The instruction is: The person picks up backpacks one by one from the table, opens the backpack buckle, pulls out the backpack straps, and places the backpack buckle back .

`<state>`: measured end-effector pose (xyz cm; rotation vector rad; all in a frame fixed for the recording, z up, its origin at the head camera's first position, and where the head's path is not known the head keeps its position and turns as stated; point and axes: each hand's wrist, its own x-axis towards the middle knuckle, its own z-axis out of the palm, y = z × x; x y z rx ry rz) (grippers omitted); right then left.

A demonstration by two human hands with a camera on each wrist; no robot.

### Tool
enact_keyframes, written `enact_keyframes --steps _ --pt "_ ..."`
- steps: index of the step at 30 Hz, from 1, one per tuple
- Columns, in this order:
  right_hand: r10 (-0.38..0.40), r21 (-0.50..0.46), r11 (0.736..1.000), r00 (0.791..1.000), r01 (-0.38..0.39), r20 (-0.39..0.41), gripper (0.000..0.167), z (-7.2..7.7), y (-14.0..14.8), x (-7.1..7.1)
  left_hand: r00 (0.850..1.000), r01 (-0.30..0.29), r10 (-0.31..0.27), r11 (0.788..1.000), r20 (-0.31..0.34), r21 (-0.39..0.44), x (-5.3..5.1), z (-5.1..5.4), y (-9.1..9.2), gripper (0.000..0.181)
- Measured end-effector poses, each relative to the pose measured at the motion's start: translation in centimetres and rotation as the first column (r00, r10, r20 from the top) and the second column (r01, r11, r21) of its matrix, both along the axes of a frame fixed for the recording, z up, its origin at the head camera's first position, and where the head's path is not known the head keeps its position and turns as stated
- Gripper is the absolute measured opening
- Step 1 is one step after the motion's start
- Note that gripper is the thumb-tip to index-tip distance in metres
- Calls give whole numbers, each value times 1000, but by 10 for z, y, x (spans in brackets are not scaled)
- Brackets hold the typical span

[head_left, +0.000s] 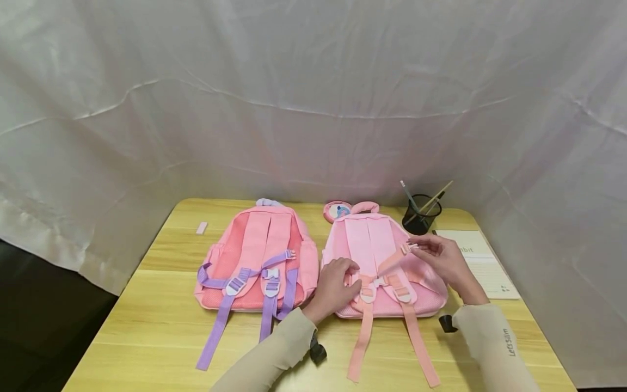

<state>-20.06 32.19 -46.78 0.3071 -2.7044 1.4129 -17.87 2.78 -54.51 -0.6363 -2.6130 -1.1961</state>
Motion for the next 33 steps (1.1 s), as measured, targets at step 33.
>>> enact_keyframes --steps 33 --pt "-56 96 995 983 40 173 33 -38 24 -3 999 -19 18 1000 -33 -20 1 -4 1 22"
